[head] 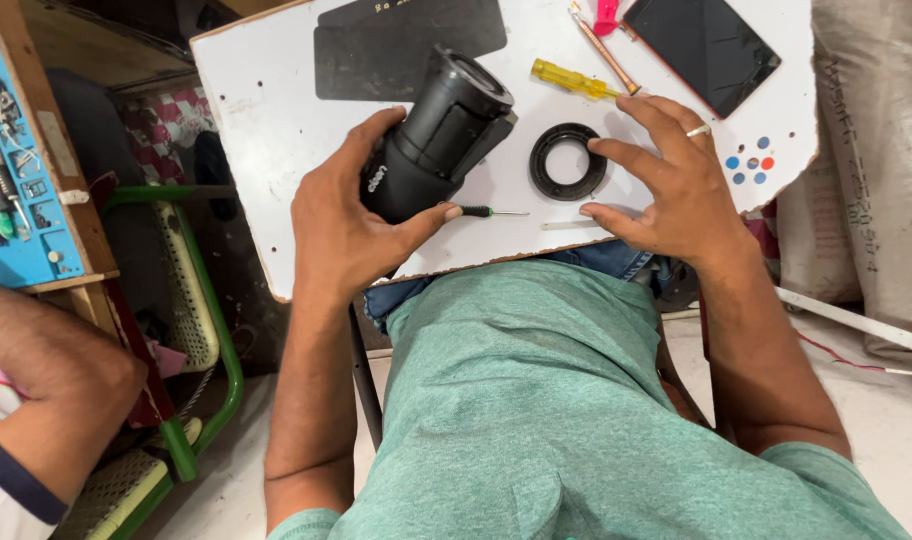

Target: The person disassembles a black flashlight by removing the head and rubber ring, then uses a screwdriver to loosen screws on the body. They repeatedly remove and reinsert the head and ring while inspecting the internal components.

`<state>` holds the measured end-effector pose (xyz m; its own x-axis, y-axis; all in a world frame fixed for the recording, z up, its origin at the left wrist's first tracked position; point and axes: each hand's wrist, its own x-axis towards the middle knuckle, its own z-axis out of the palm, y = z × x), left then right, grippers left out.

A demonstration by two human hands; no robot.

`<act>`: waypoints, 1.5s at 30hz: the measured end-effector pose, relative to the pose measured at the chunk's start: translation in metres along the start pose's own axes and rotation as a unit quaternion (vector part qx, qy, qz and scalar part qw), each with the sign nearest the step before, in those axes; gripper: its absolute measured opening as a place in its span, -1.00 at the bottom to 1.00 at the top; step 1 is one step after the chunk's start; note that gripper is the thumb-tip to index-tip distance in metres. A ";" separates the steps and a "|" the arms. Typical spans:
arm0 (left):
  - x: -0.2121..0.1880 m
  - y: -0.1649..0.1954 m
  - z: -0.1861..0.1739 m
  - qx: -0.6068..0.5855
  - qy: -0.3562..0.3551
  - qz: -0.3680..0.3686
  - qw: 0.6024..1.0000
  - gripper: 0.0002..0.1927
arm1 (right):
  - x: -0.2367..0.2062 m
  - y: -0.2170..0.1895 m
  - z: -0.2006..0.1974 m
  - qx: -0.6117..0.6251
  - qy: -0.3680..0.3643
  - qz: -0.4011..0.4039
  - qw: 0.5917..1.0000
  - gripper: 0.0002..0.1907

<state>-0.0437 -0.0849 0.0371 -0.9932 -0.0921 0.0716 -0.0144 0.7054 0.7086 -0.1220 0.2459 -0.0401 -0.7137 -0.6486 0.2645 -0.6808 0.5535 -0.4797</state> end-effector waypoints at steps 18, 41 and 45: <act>-0.087 -0.016 -0.077 -0.012 0.034 -0.051 0.998 -0.07 | 0.005 -0.081 0.014 0.038 0.060 0.041 0.997 -0.22; -0.050 0.063 -0.018 0.000 -0.052 -0.072 0.996 -0.10 | 0.033 -0.062 -0.071 0.247 0.046 -0.066 0.966 -0.08; -0.053 0.057 -0.028 0.004 -0.043 -0.065 0.997 -0.09 | 0.041 -0.067 -0.078 0.119 0.054 -0.073 0.989 -0.07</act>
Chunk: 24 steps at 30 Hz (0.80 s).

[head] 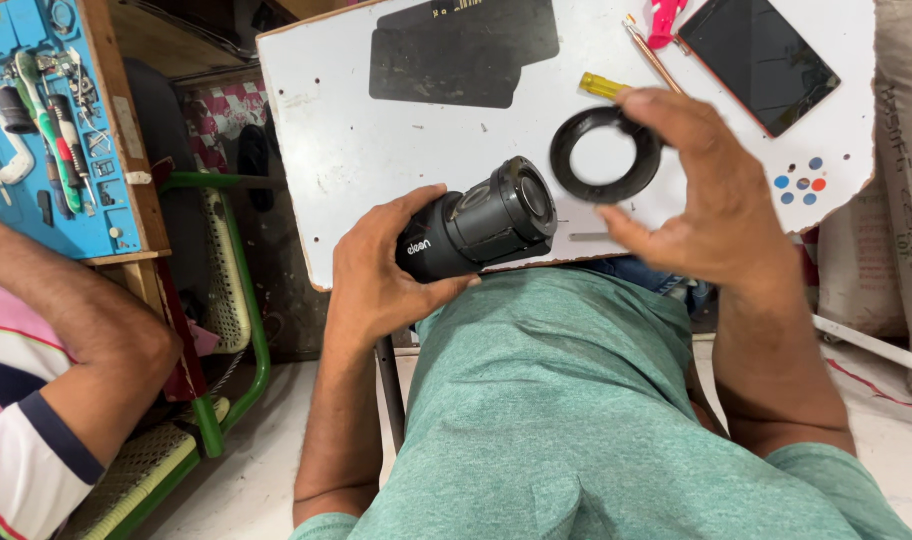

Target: The person disassembles a black flashlight by removing the head and rubber ring, then uses a screwdriver to loosen screws on the body. They repeatedly remove and reinsert the head and ring while inspecting the internal components.

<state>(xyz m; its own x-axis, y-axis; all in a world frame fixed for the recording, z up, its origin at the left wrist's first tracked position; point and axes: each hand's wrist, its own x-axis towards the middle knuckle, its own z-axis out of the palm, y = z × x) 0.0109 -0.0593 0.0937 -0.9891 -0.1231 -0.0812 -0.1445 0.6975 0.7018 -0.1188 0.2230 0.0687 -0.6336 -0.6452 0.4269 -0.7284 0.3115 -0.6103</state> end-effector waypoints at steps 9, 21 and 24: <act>-0.006 -0.016 -0.001 -0.002 -0.028 0.013 1.000 -0.06 | 0.008 -0.017 0.014 0.087 -0.082 -0.017 0.993 -0.16; 0.002 -0.031 -0.008 -0.091 -0.099 -0.005 0.991 -0.04 | 0.017 0.012 0.056 0.302 -0.116 0.032 0.946 -0.20; -0.003 -0.038 -0.013 -0.125 -0.135 0.005 0.983 -0.07 | 0.014 0.010 0.062 0.321 -0.107 0.034 0.940 -0.19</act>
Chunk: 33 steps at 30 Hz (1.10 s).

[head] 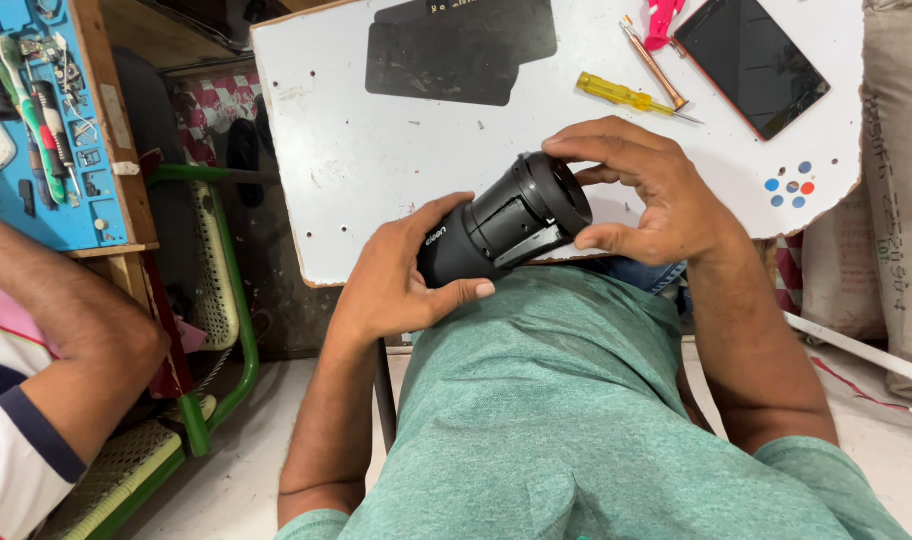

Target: The person disassembles a black flashlight by removing the head and rubber ring, then uses a screwdriver to loosen screws on the body. They repeatedly remove and reinsert the head and ring while inspecting the internal components.

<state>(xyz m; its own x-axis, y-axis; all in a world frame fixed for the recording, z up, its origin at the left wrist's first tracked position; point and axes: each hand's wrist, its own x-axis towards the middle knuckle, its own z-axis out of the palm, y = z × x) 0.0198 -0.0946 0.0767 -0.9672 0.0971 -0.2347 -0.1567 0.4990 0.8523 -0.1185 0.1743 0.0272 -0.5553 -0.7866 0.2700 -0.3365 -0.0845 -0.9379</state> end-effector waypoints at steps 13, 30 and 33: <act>-0.009 -0.016 0.019 -0.252 -0.090 -0.024 0.963 -0.11 | -0.008 -0.016 0.011 -0.057 0.067 -0.006 0.996 -0.23; -0.002 0.028 0.053 -0.346 -0.057 0.045 0.936 -0.21 | 0.006 -0.069 0.000 -0.090 0.119 -0.032 0.988 -0.20; -0.009 0.030 0.062 -0.331 -0.026 0.097 0.938 -0.17 | 0.006 -0.077 0.003 -0.077 0.107 -0.032 0.991 -0.03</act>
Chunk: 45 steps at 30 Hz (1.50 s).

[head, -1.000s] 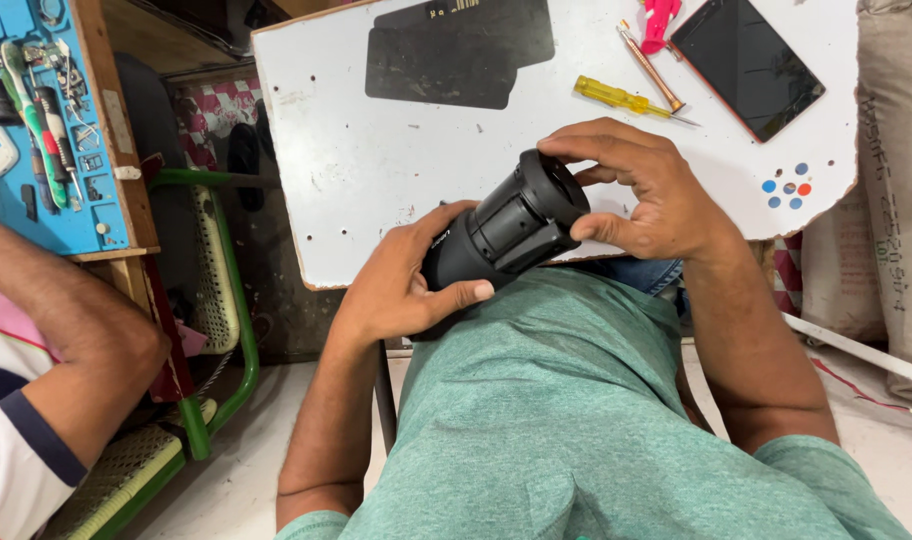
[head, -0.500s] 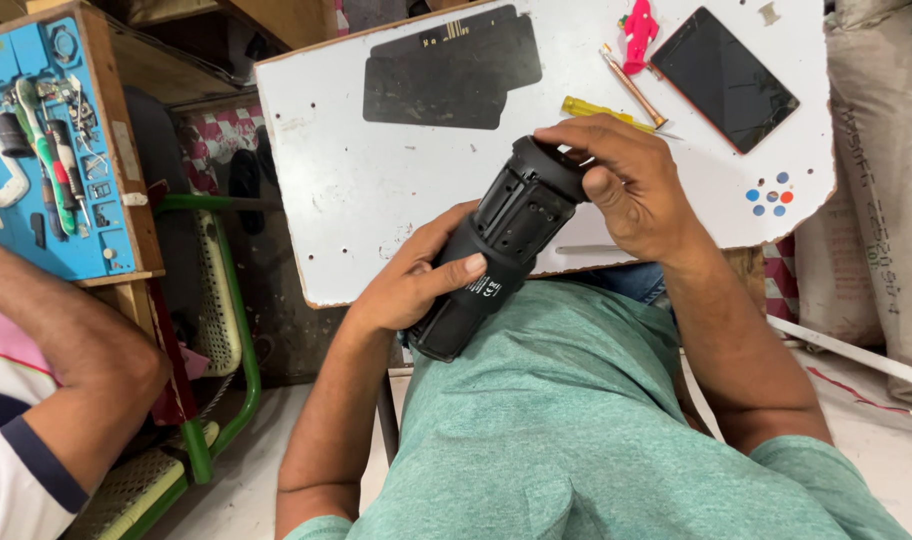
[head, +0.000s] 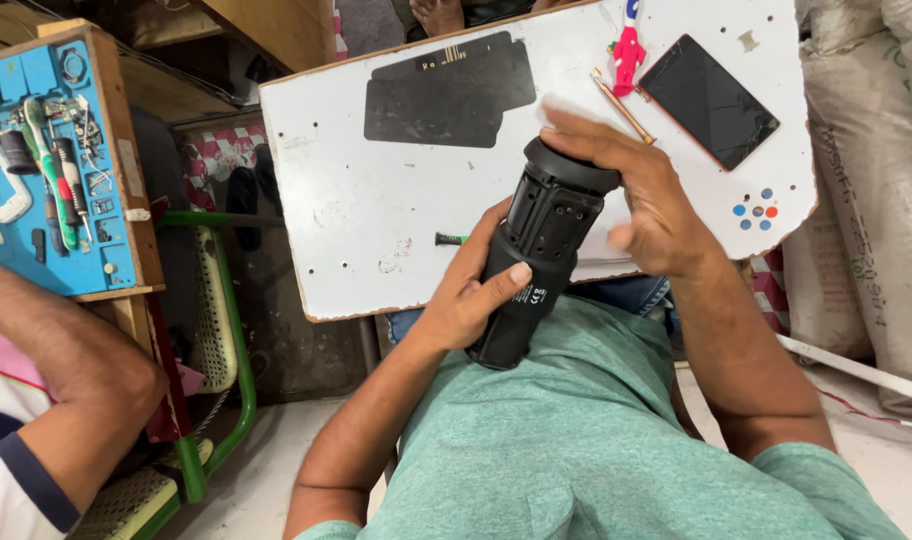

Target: The person disassembles a black flashlight by removing the head and rubber ring, then uses a screwdriver to loosen screws on the body. They repeatedly remove and reinsert the head and ring while inspecting the internal components.

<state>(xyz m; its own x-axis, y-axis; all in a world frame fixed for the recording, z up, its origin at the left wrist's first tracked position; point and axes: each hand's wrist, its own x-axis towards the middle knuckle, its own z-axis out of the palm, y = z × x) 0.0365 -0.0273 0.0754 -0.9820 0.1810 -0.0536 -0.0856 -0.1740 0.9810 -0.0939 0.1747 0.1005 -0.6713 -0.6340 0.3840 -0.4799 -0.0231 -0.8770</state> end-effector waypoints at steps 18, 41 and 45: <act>-0.048 0.046 -0.040 0.084 -0.010 0.120 0.989 0.08 | 0.010 -0.047 0.072 -0.060 -0.064 -0.091 0.992 -0.20; -0.095 0.061 -0.079 0.134 0.028 0.081 0.987 0.02 | 0.002 -0.051 0.150 0.204 0.042 0.108 0.972 -0.08; -0.093 0.054 -0.081 0.129 0.028 0.093 0.987 0.01 | -0.005 -0.044 0.153 0.221 0.064 0.150 0.962 -0.08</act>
<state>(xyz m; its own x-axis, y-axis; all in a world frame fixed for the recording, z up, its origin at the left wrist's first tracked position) 0.1096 -0.1320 0.1181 -0.9851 0.1145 0.1287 0.1355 0.0537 0.9893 0.0169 0.0601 0.0926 -0.8201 -0.5630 0.1024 0.0140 -0.1987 -0.9800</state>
